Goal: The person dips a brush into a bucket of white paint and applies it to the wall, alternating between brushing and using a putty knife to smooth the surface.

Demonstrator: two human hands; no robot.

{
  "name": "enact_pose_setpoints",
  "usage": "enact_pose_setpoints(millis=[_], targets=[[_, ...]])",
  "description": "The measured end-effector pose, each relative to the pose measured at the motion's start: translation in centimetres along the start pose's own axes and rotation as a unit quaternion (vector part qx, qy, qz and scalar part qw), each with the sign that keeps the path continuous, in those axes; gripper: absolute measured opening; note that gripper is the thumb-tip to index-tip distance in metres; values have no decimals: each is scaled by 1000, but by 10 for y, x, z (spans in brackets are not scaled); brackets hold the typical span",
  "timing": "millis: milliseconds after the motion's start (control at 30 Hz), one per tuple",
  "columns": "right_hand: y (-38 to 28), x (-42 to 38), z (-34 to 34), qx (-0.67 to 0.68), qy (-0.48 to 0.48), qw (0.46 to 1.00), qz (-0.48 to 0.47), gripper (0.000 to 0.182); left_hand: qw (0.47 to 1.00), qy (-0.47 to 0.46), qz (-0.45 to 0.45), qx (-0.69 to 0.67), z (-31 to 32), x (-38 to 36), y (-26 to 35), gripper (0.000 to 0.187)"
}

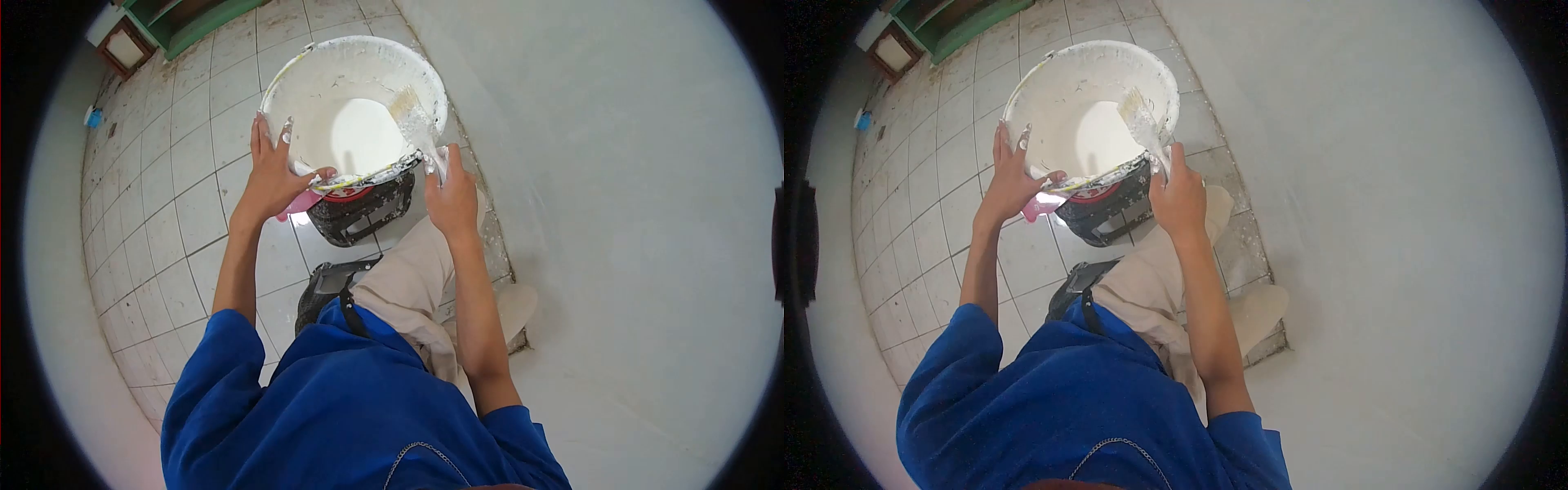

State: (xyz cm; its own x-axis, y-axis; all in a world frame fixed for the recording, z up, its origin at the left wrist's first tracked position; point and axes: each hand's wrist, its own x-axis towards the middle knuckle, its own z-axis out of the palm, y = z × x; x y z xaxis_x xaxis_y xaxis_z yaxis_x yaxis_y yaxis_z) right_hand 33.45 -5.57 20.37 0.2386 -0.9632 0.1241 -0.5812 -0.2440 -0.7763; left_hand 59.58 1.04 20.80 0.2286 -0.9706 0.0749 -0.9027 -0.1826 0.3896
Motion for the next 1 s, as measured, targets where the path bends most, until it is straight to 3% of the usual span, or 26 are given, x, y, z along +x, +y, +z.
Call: enact_pose_setpoints(millis=[267,367,467,567,600,633,667,833,1000], targets=[[2,-8,7,-2,-13,996,87,42,999,30,32,13,-1,0,4,94],[31,-10,23,26,37,998,43,39,998,52,29,27,4,-2,7,90],[32,-24,2,210,81,971,78,37,983,145,89,67,3,-6,27,76],[79,-42,-1,234,274,930,69,25,961,197,178,-74,-5,-17,84,55],[83,-55,-29,291,199,917,189,28,950,195,213,-122,-1,-16,93,53],[104,-66,-37,336,230,886,221,30,936,191,240,-172,5,-15,104,51],[130,-76,-42,379,258,854,248,32,917,196,271,-218,17,-15,116,37],[255,-130,-34,414,428,704,386,34,869,-50,413,-269,81,-18,220,18],[358,-181,7,367,521,603,480,34,792,-304,456,-270,193,-18,312,26]])
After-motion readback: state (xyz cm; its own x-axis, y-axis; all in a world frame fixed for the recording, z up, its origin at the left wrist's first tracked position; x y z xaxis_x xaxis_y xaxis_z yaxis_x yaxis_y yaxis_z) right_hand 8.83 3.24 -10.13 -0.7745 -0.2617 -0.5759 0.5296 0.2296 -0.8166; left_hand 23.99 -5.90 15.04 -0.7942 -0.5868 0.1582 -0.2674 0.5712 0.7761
